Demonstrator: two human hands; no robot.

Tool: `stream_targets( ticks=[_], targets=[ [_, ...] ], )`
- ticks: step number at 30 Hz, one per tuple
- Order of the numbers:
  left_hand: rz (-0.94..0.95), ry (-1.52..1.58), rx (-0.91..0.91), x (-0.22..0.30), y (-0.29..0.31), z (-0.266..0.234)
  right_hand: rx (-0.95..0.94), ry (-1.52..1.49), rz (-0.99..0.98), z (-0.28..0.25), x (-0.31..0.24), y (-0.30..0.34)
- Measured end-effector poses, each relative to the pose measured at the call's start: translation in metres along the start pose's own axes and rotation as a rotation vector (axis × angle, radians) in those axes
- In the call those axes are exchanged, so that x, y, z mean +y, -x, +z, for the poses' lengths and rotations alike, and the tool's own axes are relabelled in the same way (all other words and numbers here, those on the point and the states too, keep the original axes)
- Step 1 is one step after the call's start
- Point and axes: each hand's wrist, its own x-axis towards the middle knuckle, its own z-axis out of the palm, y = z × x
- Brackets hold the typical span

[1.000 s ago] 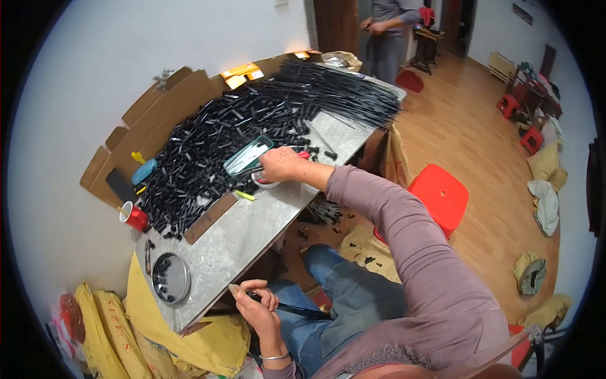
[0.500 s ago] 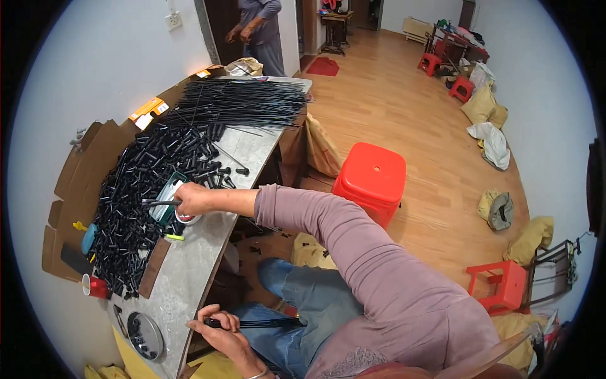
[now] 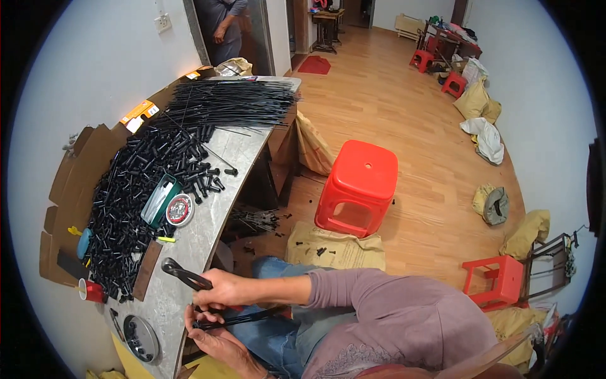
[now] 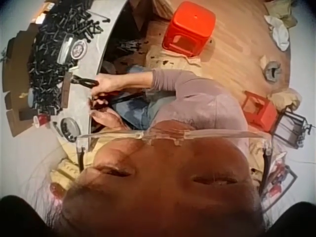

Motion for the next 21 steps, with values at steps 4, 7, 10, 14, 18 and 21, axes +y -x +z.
stream_targets(
  ticks=[4,7,10,14,18,21],
  targets=[
    [0.021,-0.054,-0.043,-0.002,0.01,-0.005,-0.086,-0.079,-0.025,0.008,0.0,0.015],
    [0.028,-0.07,0.032,0.004,0.018,-0.007,-0.119,-0.043,0.01,0.017,0.003,0.017],
    [0.033,-0.037,0.117,-0.002,0.025,-0.025,-0.048,0.027,0.226,0.03,0.006,0.019],
    [0.032,-0.146,0.094,0.003,0.025,-0.02,-0.004,0.172,0.26,0.027,0.012,0.024],
    [-0.008,0.012,0.098,0.009,0.03,-0.023,-0.048,0.151,0.252,0.034,0.008,0.02],
    [0.022,-0.016,0.125,0.001,0.034,-0.039,-0.102,0.131,0.311,0.042,0.017,0.016]
  ],
)
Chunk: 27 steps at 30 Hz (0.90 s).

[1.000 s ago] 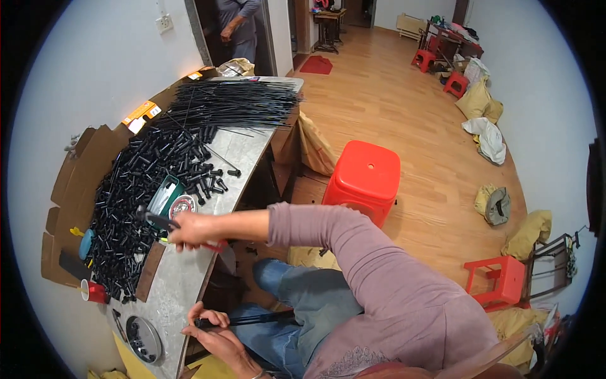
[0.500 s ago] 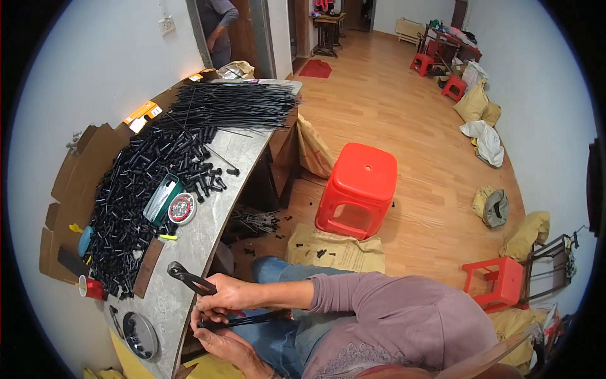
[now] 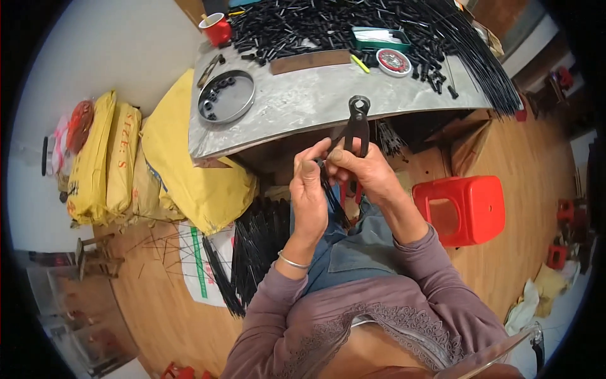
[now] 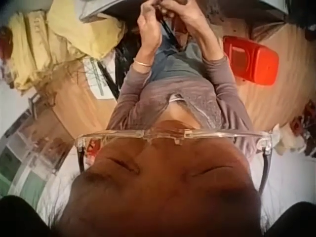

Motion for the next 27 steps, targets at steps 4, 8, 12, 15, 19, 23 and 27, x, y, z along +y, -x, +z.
stream_targets(
  ticks=[4,8,12,15,19,23,27],
  targets=[
    [-0.063,0.045,-0.004,0.0,0.001,-0.011,0.004,0.035,0.033,0.005,0.007,-0.005],
    [-0.039,0.021,-0.027,0.001,0.0,-0.008,0.024,0.147,0.022,0.007,0.006,-0.001],
    [-0.042,0.04,-0.04,0.005,0.001,-0.004,0.021,0.115,-0.031,0.007,0.007,-0.001],
    [-0.025,0.008,-0.034,0.007,-0.001,0.0,0.029,0.128,-0.064,0.007,0.008,0.0],
    [-0.029,0.013,-0.043,0.007,-0.001,0.001,0.031,0.128,-0.08,0.006,0.007,0.001],
    [-0.033,0.017,-0.046,0.005,0.0,0.0,0.027,0.145,-0.136,0.004,0.009,0.001],
    [-0.028,0.013,-0.015,0.006,-0.001,0.001,0.046,0.124,-0.125,0.007,0.009,0.001]
  ],
)
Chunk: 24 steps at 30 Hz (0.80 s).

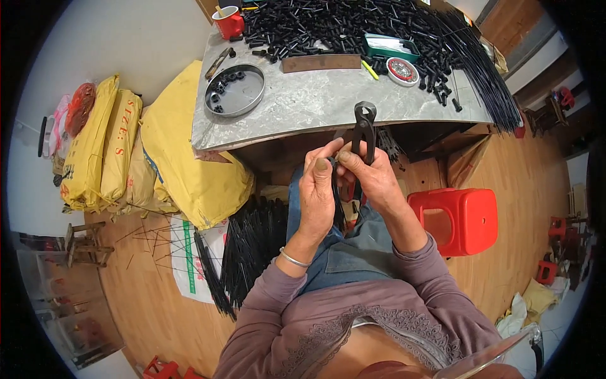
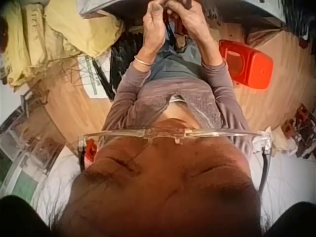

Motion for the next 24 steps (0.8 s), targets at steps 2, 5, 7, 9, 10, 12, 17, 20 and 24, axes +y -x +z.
stream_targets(
  ticks=[2,5,7,9,10,12,17,20,24],
  targets=[
    [-0.007,0.0,-0.007,-0.0005,0.0006,-0.002,0.001,-0.026,0.024,0.0005,0.0003,-0.0002],
    [-0.006,-0.003,-0.008,-0.0006,0.0005,-0.0028,-0.009,-0.029,0.004,0.0017,0.0001,-0.0005],
    [0.003,-0.005,0.001,0.0002,0.0002,-0.0021,0.018,-0.008,-0.004,0.0039,-0.0004,0.0],
    [-0.004,-0.009,-0.009,0.0021,-0.0003,-0.0005,0.023,-0.018,-0.003,0.0023,0.0022,-0.0002],
    [-0.003,-0.008,-0.007,0.002,-0.0007,-0.0004,0.03,-0.03,-0.002,0.0016,0.0031,-0.0003],
    [0.009,-0.019,-0.025,0.0022,0.0,-0.0015,0.032,-0.041,-0.002,0.003,0.0027,0.0008],
    [0.013,0.001,-0.004,0.0059,0.0004,0.0001,0.032,-0.03,0.019,0.002,0.0033,0.0009],
    [-0.007,-0.012,-0.012,0.0056,0.0007,-0.001,0.039,-0.026,0.016,0.0028,0.0033,0.0018],
    [-0.01,-0.033,-0.03,0.0064,0.0003,0.0008,0.064,0.039,-0.02,0.0037,0.0032,0.0031]
  ],
)
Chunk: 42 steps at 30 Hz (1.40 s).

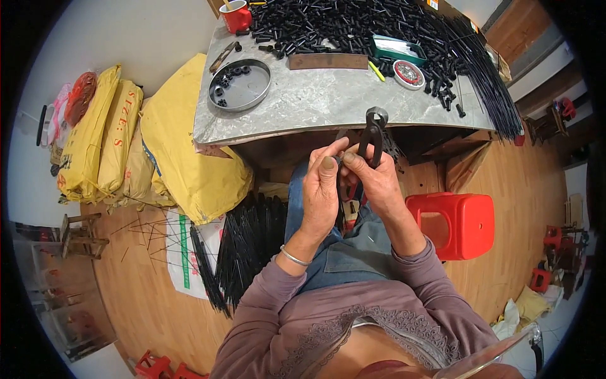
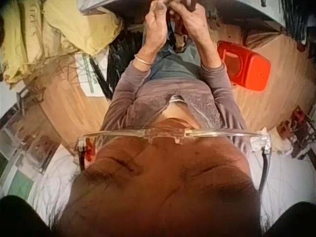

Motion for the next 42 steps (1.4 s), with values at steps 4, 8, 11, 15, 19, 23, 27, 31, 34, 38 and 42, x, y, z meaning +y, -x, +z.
stream_targets(
  ticks=[4,8,11,15,19,23,27,31,34,38,42],
  targets=[
    [0.02,-0.029,0.022,-0.009,0.0,-0.006,0.15,0.53,-0.264,0.014,-0.004,0.006],
    [0.015,0.046,0.024,-0.013,-0.002,-0.013,-0.002,0.716,-0.379,0.013,-0.008,0.02],
    [-0.01,0.091,0.028,-0.012,-0.001,-0.014,-0.079,0.693,-0.281,0.013,-0.013,0.023],
    [-0.121,0.117,0.076,-0.005,-0.005,-0.013,-0.185,0.649,-0.088,0.011,-0.024,0.026],
    [-0.156,0.125,0.11,0.0,-0.004,-0.01,-0.214,0.498,-0.131,0.011,-0.028,0.026],
    [-0.119,0.179,0.121,-0.002,-0.007,-0.006,-0.109,0.638,-0.291,0.019,-0.02,0.034],
    [-0.221,0.217,0.166,0.011,-0.004,-0.004,-0.274,0.544,-0.103,0.008,-0.036,0.026],
    [-0.17,0.185,0.167,0.0,-0.01,-0.013,-0.314,0.297,0.234,0.003,-0.063,0.029],
    [-0.193,0.218,0.171,-0.004,-0.014,-0.015,-0.353,0.228,0.428,-0.015,-0.085,0.037],
    [-0.239,-0.046,0.155,0.007,-0.005,0.007,-0.432,0.26,0.679,-0.022,-0.085,0.045],
    [-0.264,0.071,-0.018,0.013,0.007,0.021,-0.41,0.148,0.634,-0.026,-0.087,0.037]
  ],
)
